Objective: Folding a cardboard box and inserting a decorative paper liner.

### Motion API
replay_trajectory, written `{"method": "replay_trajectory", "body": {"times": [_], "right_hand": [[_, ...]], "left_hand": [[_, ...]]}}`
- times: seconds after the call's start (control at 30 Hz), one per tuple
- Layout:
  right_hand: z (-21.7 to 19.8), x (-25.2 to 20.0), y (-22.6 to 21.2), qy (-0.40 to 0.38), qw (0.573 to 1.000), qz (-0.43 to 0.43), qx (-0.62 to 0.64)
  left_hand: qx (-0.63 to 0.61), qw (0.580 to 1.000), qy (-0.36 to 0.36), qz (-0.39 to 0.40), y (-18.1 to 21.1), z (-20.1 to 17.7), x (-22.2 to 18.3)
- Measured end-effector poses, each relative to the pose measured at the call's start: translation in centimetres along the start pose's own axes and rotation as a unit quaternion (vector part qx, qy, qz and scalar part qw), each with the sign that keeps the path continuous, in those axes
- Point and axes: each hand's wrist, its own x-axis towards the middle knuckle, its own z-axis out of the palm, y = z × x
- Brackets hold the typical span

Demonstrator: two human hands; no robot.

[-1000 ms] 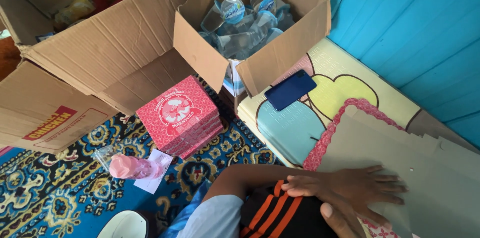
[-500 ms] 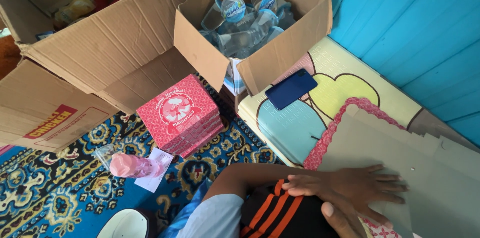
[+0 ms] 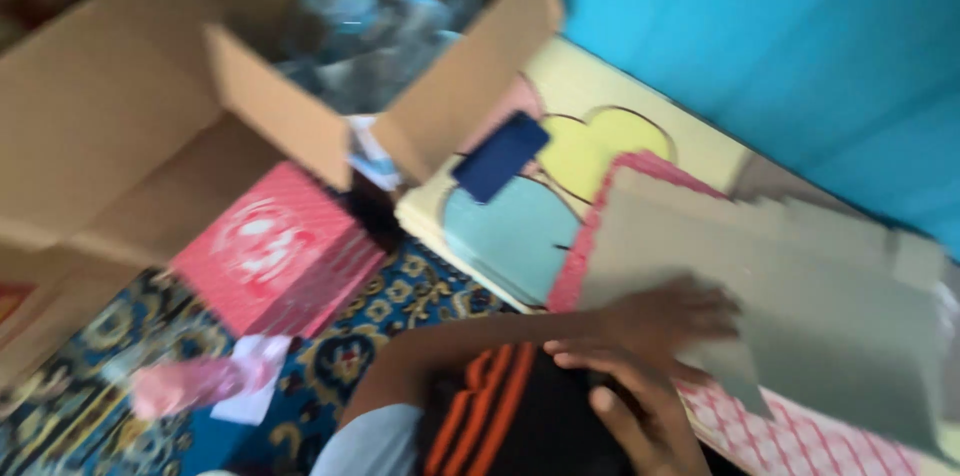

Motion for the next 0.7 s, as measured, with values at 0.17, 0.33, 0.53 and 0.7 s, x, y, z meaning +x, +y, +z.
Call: {"method": "replay_trajectory", "body": {"times": [0.17, 0.33, 0.53, 0.7], "right_hand": [[-3.8, 2.1, -0.3, 0.127, 0.984, 0.085, -0.090], [-7.2, 0.8, 0.5, 0.250, 0.928, 0.079, -0.266], [-10.1, -1.9, 3.3, 0.340, 0.864, 0.116, -0.353], [-9.6, -3.6, 5.1, 0.336, 0.845, 0.117, -0.399]], "left_hand": [[0.002, 0.999, -0.013, 0.035, -0.5, -0.4, 0.7], [0.003, 0.998, -0.070, -0.005, 0.4, -2.5, 1.6], [-0.008, 0.994, -0.106, -0.016, 1.4, -4.3, 2.5], [0.002, 0.993, -0.118, -0.018, 1.3, -3.9, 2.8]]}}
